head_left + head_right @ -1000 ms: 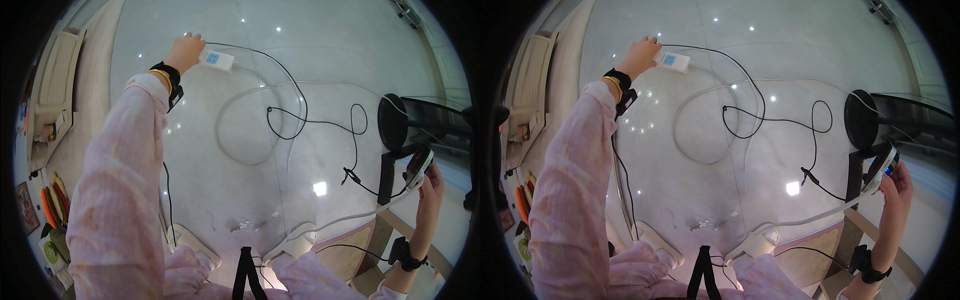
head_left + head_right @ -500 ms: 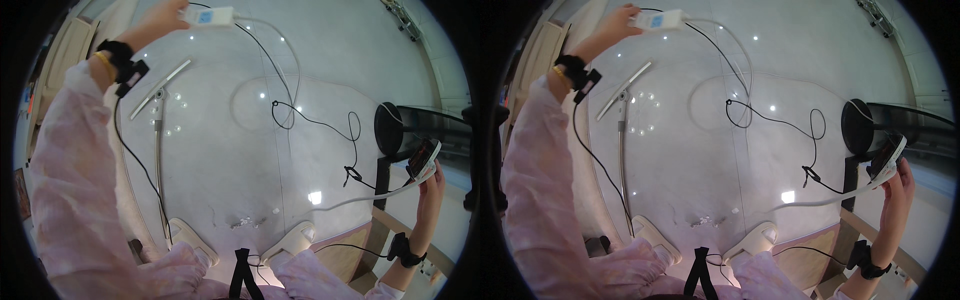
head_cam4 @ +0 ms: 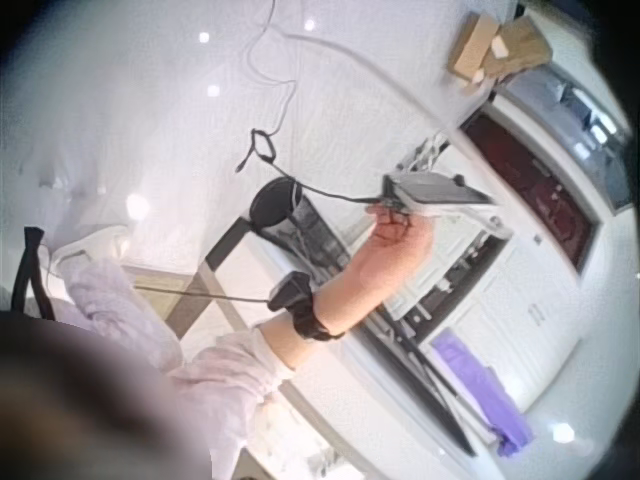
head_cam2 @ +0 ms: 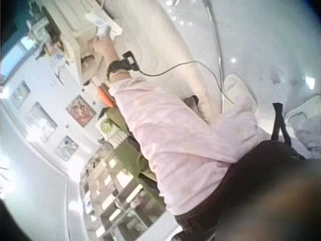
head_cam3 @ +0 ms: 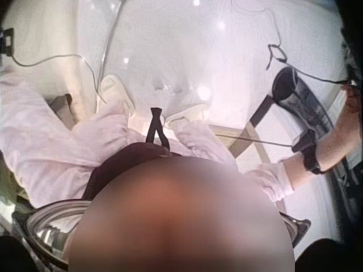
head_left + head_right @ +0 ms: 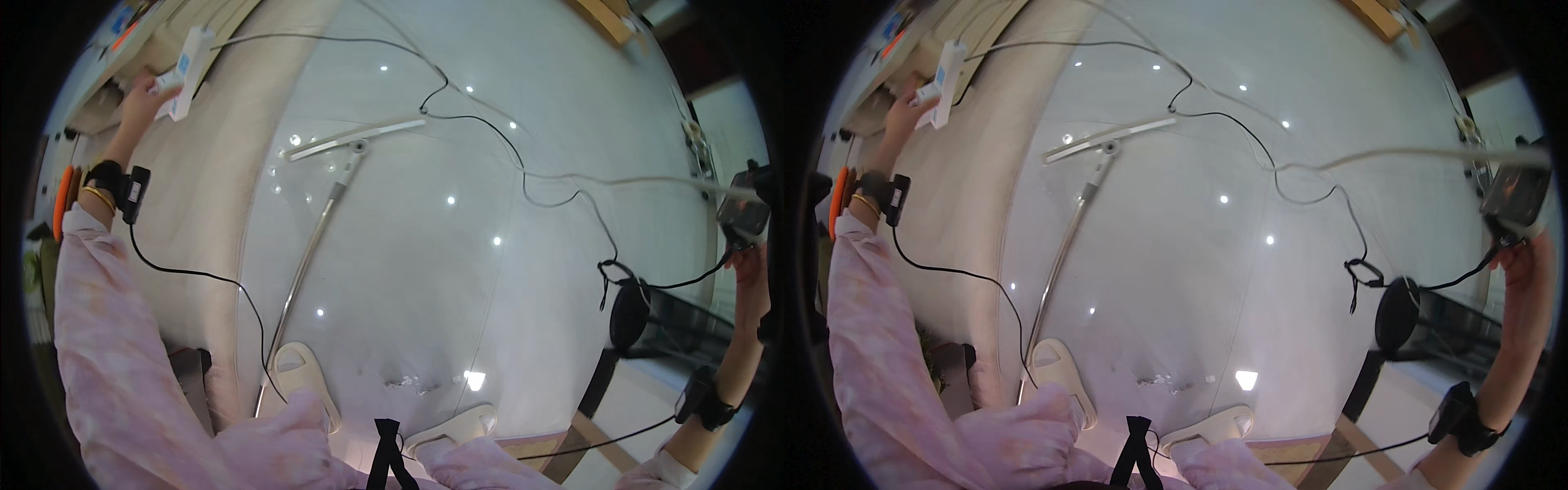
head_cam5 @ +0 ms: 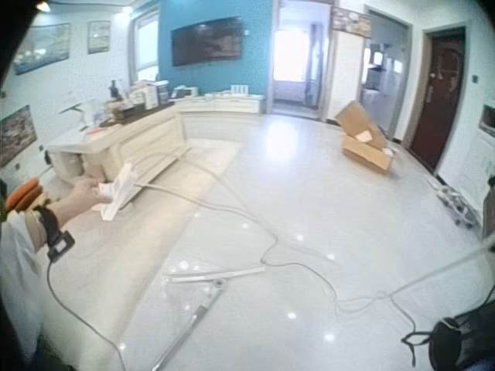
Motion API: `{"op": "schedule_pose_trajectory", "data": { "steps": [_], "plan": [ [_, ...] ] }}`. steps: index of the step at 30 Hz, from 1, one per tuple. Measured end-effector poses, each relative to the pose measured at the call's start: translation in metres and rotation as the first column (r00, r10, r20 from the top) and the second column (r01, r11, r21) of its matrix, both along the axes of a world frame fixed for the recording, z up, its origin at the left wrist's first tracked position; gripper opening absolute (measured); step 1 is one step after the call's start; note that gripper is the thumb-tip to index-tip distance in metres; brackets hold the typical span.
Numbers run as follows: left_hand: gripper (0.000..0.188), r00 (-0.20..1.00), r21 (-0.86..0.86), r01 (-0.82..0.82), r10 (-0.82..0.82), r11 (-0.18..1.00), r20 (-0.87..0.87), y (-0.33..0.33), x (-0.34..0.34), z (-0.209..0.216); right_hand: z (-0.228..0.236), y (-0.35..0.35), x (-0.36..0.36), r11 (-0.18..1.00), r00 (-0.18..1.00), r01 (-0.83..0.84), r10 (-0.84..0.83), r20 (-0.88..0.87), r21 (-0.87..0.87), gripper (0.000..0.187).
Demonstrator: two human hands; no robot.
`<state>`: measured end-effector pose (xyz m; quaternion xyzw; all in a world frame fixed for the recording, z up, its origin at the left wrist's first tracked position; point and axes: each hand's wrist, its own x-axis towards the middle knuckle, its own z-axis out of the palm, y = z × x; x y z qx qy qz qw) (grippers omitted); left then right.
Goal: The person mops a tiled floor using a long-handled mop. They briefly pause to unplug a power strip and move it aside, then continue mopping around furniture and scattered items.
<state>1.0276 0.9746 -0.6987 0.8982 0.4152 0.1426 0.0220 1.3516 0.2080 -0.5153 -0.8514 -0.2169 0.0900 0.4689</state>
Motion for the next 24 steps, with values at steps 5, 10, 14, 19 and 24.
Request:
{"op": "schedule_pose_trajectory", "data": {
  "steps": [5,10,14,19,24],
  "plan": [
    [0.051,0.991,-0.086,-0.123,0.126,0.989,0.038,-0.005,-0.085,-0.076,0.029,0.156,0.002,0.956,0.947,-0.203,0.247,-0.206,0.211,0.029],
    [0.047,0.962,-0.27,-0.271,0.272,0.924,-0.037,0.004,-0.126,-0.13,0.03,0.28,-0.031,0.902,0.905,-0.291,0.368,-0.214,0.319,0.03],
    [0.043,0.954,-0.097,-0.288,0.276,0.953,-0.119,-0.002,-0.156,-0.155,0.014,0.347,-0.058,0.837,0.841,-0.422,0.505,-0.194,0.347,0.038],
    [0.056,0.846,0.045,-0.371,0.357,0.928,-0.396,-0.003,-0.151,-0.177,-0.045,0.441,-0.072,0.859,0.862,-0.506,0.508,-0.002,0.079,0.032],
    [0.098,0.991,-0.563,0.106,-0.132,0.819,-0.006,-0.07,-0.081,-0.155,-0.045,0.524,-0.102,0.887,0.877,-0.461,0.454,-0.159,-0.013,0.032]
  ]
}}
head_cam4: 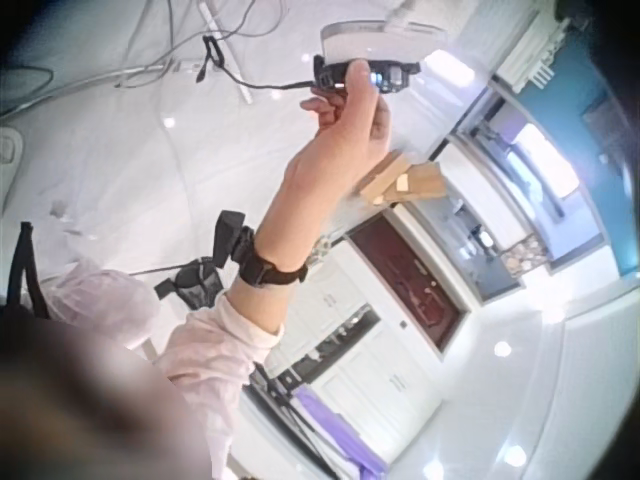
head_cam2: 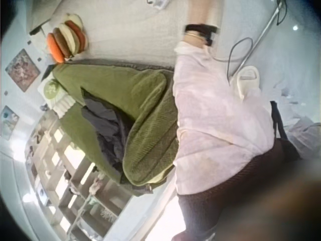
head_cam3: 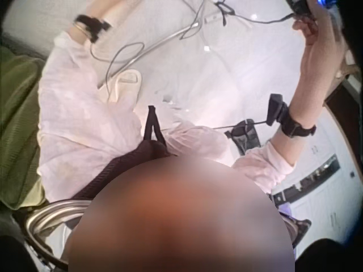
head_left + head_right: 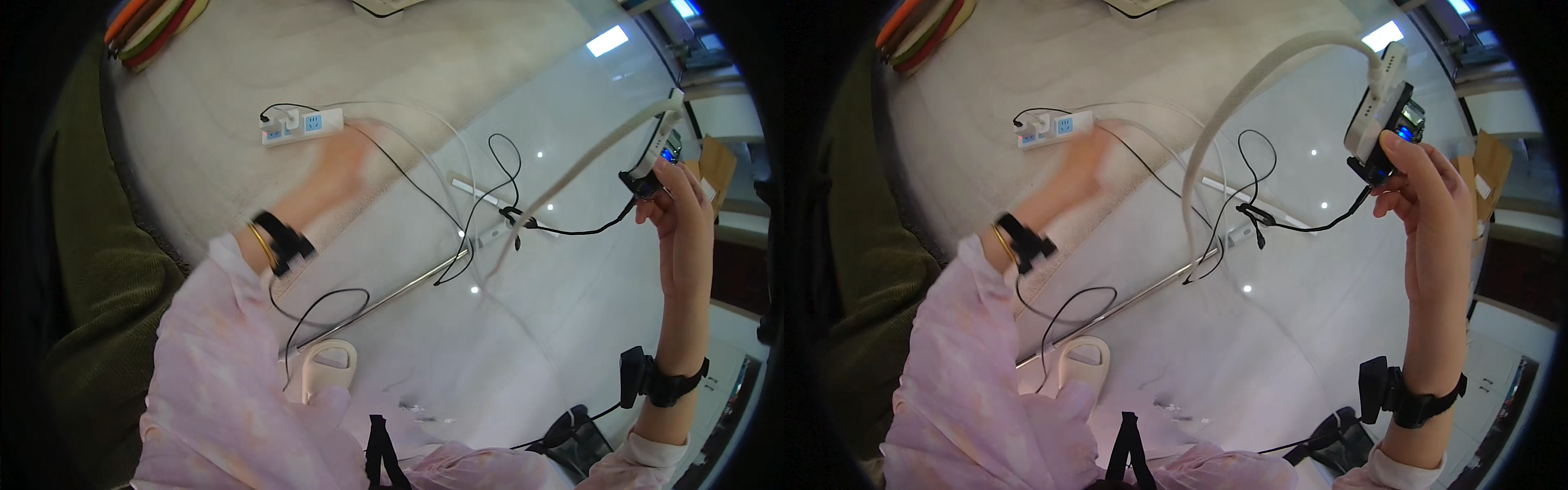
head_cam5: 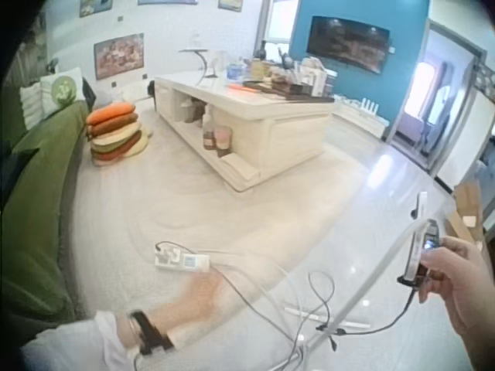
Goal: The person mops a tiled floor using a long-handled mop. They briefly pause to unplug a power strip and move it aside, then continue mopping around furniture and scattered items.
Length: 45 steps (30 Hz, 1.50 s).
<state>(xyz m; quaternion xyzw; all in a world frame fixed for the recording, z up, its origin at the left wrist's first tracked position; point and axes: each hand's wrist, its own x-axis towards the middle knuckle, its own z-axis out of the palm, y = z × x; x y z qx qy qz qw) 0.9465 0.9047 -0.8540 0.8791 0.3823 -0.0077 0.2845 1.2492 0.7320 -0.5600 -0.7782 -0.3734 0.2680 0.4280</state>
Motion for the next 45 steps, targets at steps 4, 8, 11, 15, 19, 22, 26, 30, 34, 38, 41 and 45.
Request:
{"op": "schedule_pose_trajectory", "data": {
  "steps": [4,8,11,15,19,22,26,30,34,38,41,45],
  "plan": [
    [0.125,0.859,-0.249,0.48,-0.393,0.841,0.327,-0.14,0.055,0.017,0.028,0.029,-0.017,0.998,0.994,-0.031,0.038,0.103,-0.063,0.037],
    [0.117,0.803,-0.045,0.576,-0.554,0.816,0.219,-0.18,0.099,-0.007,0.059,0.045,0.002,0.992,0.969,-0.077,0.098,0.226,-0.1,0.043],
    [0.077,0.883,0.006,0.402,-0.389,0.916,0.261,-0.177,0.116,-0.047,0.089,0.058,0.034,0.984,0.943,-0.132,0.162,0.291,-0.12,0.044],
    [0.023,0.858,0.164,0.439,-0.467,0.883,0.215,-0.113,0.113,-0.084,0.123,0.082,0.079,0.989,0.925,-0.114,0.141,0.352,-0.096,0.048],
    [0.014,0.909,0.051,0.412,-0.414,0.91,0.051,-0.039,0.077,-0.089,0.146,0.113,0.085,0.989,0.93,-0.085,0.122,0.346,-0.12,0.051],
    [0.02,0.94,0.284,0.099,-0.183,0.954,0.288,0.055,0.013,-0.085,0.161,0.145,0.064,0.975,0.98,0.191,-0.197,-0.042,-0.11,0.051],
    [0.022,1.0,0.814,-0.019,0.003,0.581,0.022,0.174,-0.096,-0.04,0.151,0.173,0.039,0.984,0.978,0.177,-0.18,-0.106,-0.038,0.053],
    [0.026,0.686,0.608,-0.598,0.726,0.521,0.053,0.234,-0.167,-0.002,0.111,0.193,0.021,0.96,0.94,-0.278,0.264,0.216,0.037,0.049],
    [0.04,0.207,0.02,-0.976,0.903,0.215,0.376,0.226,-0.201,-0.031,0.066,0.226,-0.03,0.896,0.838,-0.432,0.44,0.323,-0.1,0.057],
    [0.054,-0.066,-0.09,-0.996,0.862,-0.024,0.503,0.181,-0.173,-0.064,0.003,0.241,-0.11,0.976,0.919,-0.203,0.216,0.33,-0.076,0.026],
    [0.051,-0.116,-0.125,-0.991,0.77,-0.047,0.627,0.115,-0.136,-0.068,-0.035,0.243,-0.141,0.937,0.919,-0.306,0.337,0.205,-0.167,0.03],
    [0.06,-0.039,-0.193,-0.97,0.697,0.145,0.716,-0.004,-0.093,-0.066,-0.079,0.252,-0.139,0.868,0.85,-0.346,0.451,0.271,-0.357,0.056]
  ]
}}
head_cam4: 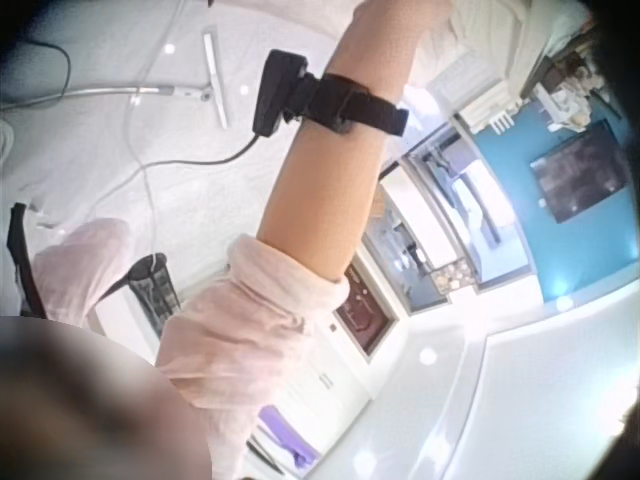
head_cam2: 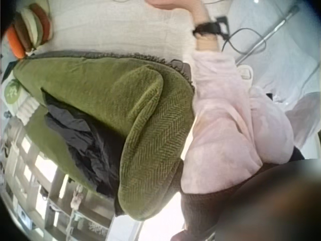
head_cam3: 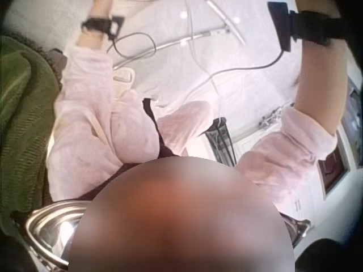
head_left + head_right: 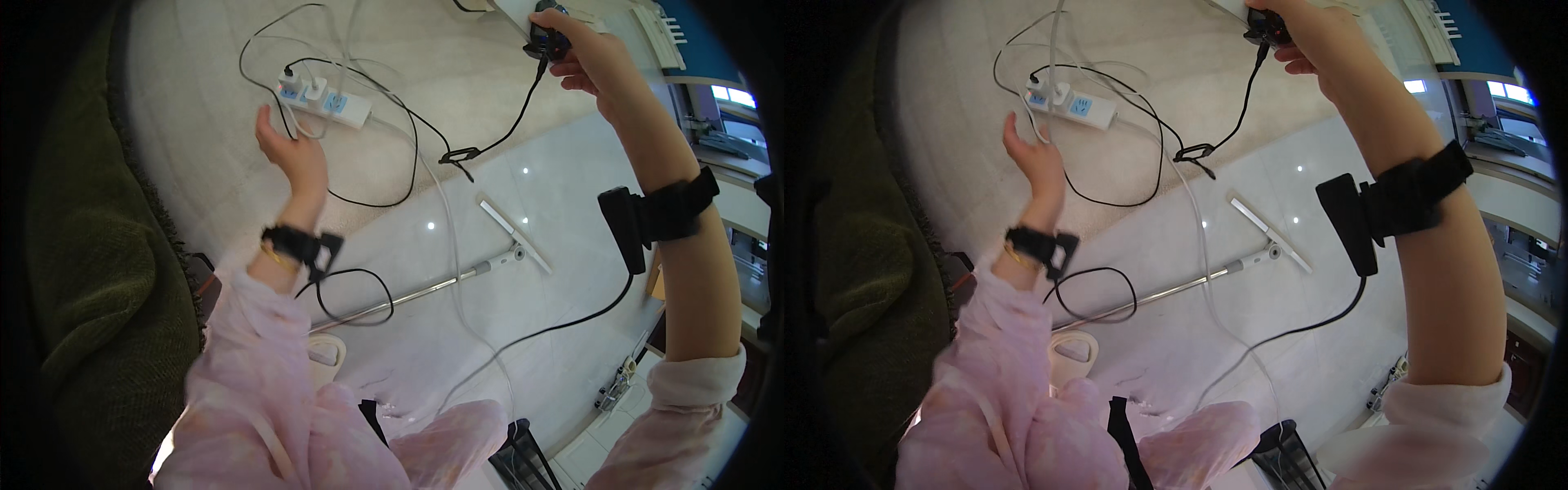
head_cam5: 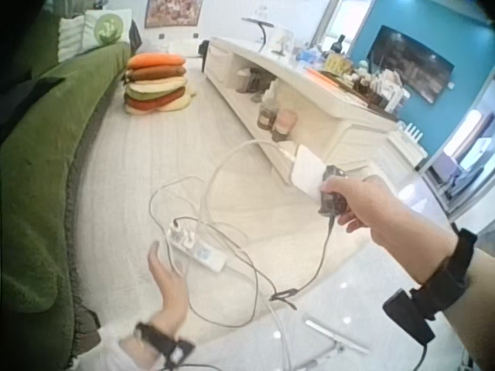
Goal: The person mops a tiled floor using a long-handled mop. They briefly pause to unplug a power strip and move it aside, then continue mopping around furniture and scattered items.
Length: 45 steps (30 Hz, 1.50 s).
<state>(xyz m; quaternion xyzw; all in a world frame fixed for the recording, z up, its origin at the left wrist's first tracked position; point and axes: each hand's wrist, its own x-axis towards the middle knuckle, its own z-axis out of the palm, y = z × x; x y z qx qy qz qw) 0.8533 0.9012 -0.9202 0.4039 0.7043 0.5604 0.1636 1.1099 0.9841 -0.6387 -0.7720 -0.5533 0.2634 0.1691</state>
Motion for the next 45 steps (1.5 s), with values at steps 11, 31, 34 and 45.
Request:
{"op": "schedule_pose_trajectory", "data": {
  "steps": [11,31,34,45],
  "plan": [
    [0.041,0.417,-0.461,0.647,-0.788,0.607,-0.453,-0.102,0.018,-0.014,-0.087,-0.001,0.026,0.923,0.916,0.317,-0.358,-0.182,-0.219,0.045],
    [0.029,0.675,-0.332,0.256,-0.414,0.908,-0.611,-0.083,-0.093,-0.045,-0.256,0.0,0.035,0.762,0.756,0.543,-0.627,-0.19,-0.353,0.044],
    [0.03,0.675,-0.31,0.278,-0.414,0.909,-0.611,-0.082,-0.095,-0.046,-0.274,0.008,0.034,0.758,0.738,0.562,-0.64,-0.213,-0.332,0.04],
    [0.03,0.669,-0.306,0.279,-0.412,0.911,-0.618,-0.082,-0.094,-0.047,-0.301,-0.048,0.014,0.941,0.966,0.223,-0.249,0.072,0.256,0.019]
  ]
}}
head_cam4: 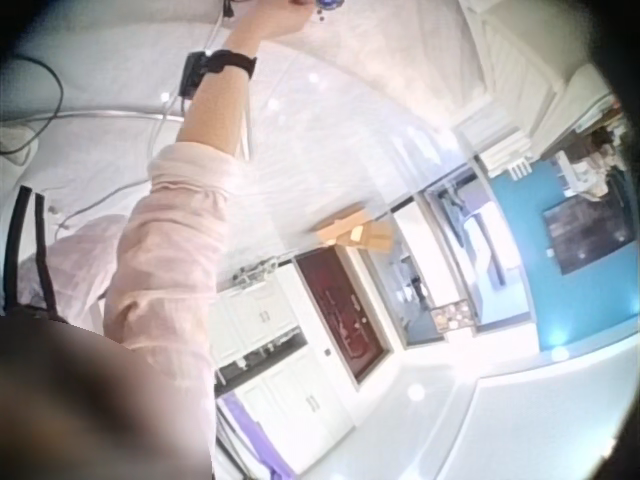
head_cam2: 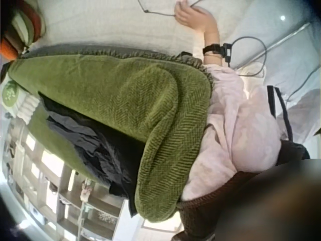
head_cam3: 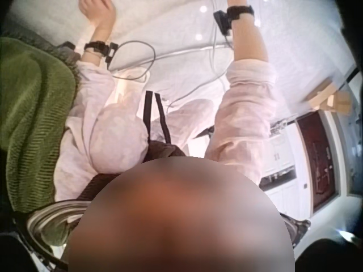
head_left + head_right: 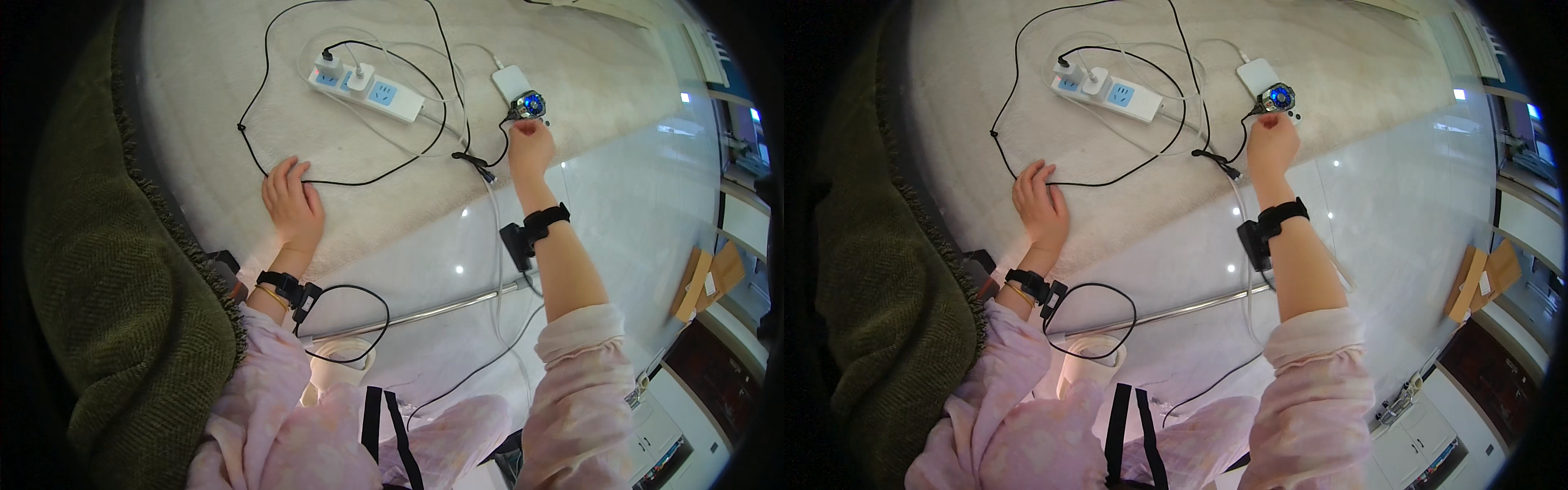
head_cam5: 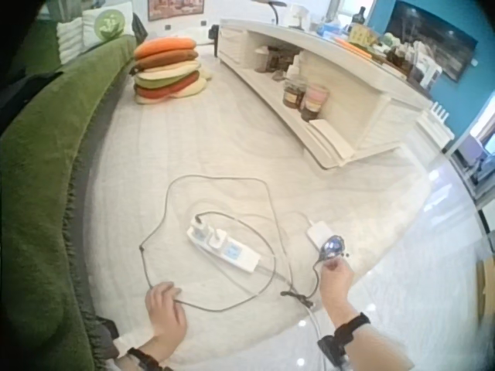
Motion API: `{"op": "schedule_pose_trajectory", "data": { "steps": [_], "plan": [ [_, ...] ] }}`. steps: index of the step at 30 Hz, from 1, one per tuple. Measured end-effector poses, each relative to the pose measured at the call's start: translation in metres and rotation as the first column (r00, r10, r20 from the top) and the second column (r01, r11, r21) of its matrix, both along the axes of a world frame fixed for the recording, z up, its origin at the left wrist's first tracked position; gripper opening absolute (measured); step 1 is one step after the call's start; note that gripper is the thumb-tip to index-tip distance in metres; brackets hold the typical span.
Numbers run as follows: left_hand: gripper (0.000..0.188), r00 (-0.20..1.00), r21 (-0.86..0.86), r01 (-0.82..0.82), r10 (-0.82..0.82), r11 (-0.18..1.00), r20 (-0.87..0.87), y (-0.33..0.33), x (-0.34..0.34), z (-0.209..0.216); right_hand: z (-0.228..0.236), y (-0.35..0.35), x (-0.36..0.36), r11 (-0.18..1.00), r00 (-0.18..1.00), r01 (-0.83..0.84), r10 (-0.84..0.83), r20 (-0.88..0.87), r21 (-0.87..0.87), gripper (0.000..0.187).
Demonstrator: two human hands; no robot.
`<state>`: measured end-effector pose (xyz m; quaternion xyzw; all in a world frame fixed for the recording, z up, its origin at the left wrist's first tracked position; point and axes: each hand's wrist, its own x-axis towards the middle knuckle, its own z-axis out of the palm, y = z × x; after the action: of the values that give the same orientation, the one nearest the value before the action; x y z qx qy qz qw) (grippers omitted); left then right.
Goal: The person mops a tiled floor using a long-handled mop. They briefly pause to unplug a power strip and move it aside, then continue mopping around furniture and scattered items.
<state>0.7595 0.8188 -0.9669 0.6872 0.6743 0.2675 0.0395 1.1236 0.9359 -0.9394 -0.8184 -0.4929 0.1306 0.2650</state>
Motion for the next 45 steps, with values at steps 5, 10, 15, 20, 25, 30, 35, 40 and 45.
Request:
{"op": "schedule_pose_trajectory", "data": {
  "steps": [5,10,15,20,25,30,35,40,45],
  "plan": [
    [0.03,1.0,0.005,0.011,-0.01,1.0,-0.021,0.0,0.0,0.0,-0.024,-0.013,-0.007,0.991,0.947,-0.129,0.133,-0.293,0.035,0.028],
    [0.029,0.999,-0.001,0.006,-0.006,1.0,-0.042,-0.001,0.001,-0.002,-0.033,-0.012,-0.017,0.972,0.942,-0.211,0.23,-0.243,0.102,0.031],
    [0.029,0.999,-0.009,0.002,-0.003,1.0,-0.037,-0.001,0.001,-0.003,-0.037,-0.009,-0.035,0.989,0.982,-0.105,0.119,-0.146,0.105,0.02],
    [0.029,0.999,0.012,0.013,-0.013,1.0,-0.043,-0.001,0.001,-0.004,-0.038,-0.012,-0.029,0.997,0.946,0.076,-0.075,-0.316,-0.011,0.017],
    [0.03,0.999,0.021,0.018,-0.017,1.0,-0.035,-0.001,0.001,-0.005,-0.022,-0.05,0.0,0.991,0.866,-0.015,-0.052,-0.498,-0.129,0.013],
    [0.03,0.999,0.027,0.029,-0.029,0.999,-0.017,-0.001,0.001,-0.004,-0.016,-0.073,0.004,0.993,0.829,-0.112,0.072,-0.555,-0.038,0.007],
    [0.028,0.999,0.019,0.036,-0.035,0.999,-0.022,-0.003,0.002,-0.003,-0.015,-0.072,-0.001,0.964,0.852,-0.264,0.243,-0.464,0.021,0.009],
    [0.026,0.999,0.011,0.034,-0.034,0.999,-0.027,-0.004,0.002,-0.003,-0.019,-0.075,0.0,0.899,0.899,-0.438,0.437,-0.034,-0.008,0.008],
    [0.026,0.999,0.016,0.049,-0.049,0.999,-0.018,-0.005,0.0,-0.005,-0.009,-0.13,0.028,0.956,0.938,-0.292,0.287,-0.197,0.003,0.008]
  ]
}}
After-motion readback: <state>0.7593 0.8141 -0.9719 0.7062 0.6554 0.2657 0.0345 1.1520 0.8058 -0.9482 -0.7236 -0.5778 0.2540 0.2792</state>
